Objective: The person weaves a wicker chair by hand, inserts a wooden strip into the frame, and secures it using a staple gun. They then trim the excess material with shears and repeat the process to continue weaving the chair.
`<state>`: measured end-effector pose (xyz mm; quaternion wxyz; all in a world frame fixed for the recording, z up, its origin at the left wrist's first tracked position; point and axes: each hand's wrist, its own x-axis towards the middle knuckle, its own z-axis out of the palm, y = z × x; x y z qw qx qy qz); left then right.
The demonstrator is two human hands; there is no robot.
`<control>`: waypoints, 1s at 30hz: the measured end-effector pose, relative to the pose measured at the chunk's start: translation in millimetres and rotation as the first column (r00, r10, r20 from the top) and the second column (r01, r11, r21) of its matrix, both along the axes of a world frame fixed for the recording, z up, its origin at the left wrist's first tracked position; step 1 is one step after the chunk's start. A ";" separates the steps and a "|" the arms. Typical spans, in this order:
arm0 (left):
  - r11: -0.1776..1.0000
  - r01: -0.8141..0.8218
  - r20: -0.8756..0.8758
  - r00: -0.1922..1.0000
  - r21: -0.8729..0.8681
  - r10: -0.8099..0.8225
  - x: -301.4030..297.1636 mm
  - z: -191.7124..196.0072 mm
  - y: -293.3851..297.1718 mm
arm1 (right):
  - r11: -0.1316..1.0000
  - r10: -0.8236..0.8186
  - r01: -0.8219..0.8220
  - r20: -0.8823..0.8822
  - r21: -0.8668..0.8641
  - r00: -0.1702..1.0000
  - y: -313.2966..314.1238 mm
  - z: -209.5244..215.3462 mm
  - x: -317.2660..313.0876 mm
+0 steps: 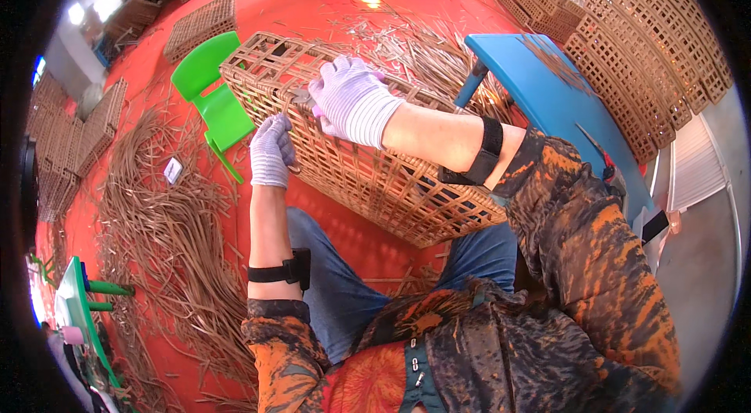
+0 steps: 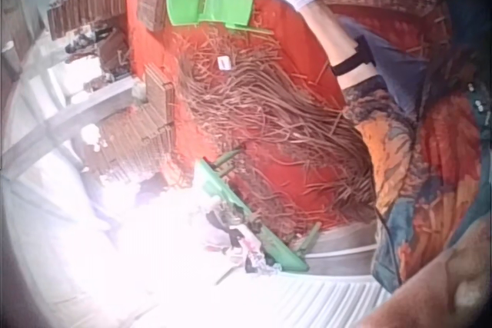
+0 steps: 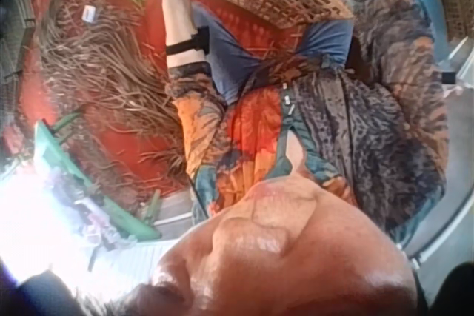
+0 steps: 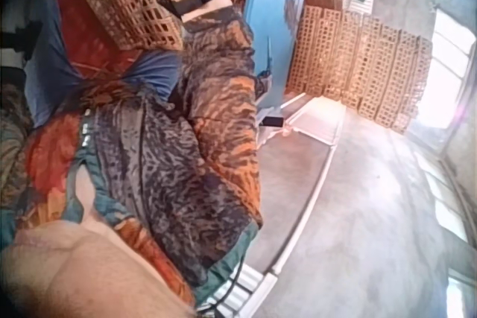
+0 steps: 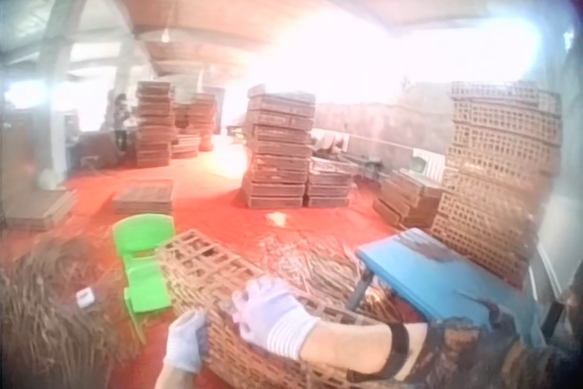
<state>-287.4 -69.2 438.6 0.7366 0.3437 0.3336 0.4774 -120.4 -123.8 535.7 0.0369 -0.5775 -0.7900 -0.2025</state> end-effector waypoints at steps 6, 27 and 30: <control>1.000 -0.017 -0.011 1.000 0.019 0.017 -3.9 1.8 1.5 | 0.993 0.015 -0.020 -0.049 -0.112 0.999 4.4 8.6 -1.9; 0.970 -0.169 -0.139 0.971 0.177 0.195 -2.1 5.4 -29.8 | 0.992 -0.120 0.116 -0.098 -0.046 0.988 -5.1 0.6 -22.0; 0.986 -0.115 -0.096 0.987 0.122 0.127 -7.7 -0.5 -32.9 | 0.989 -0.107 0.098 -0.080 -0.107 0.991 -10.7 8.1 -24.1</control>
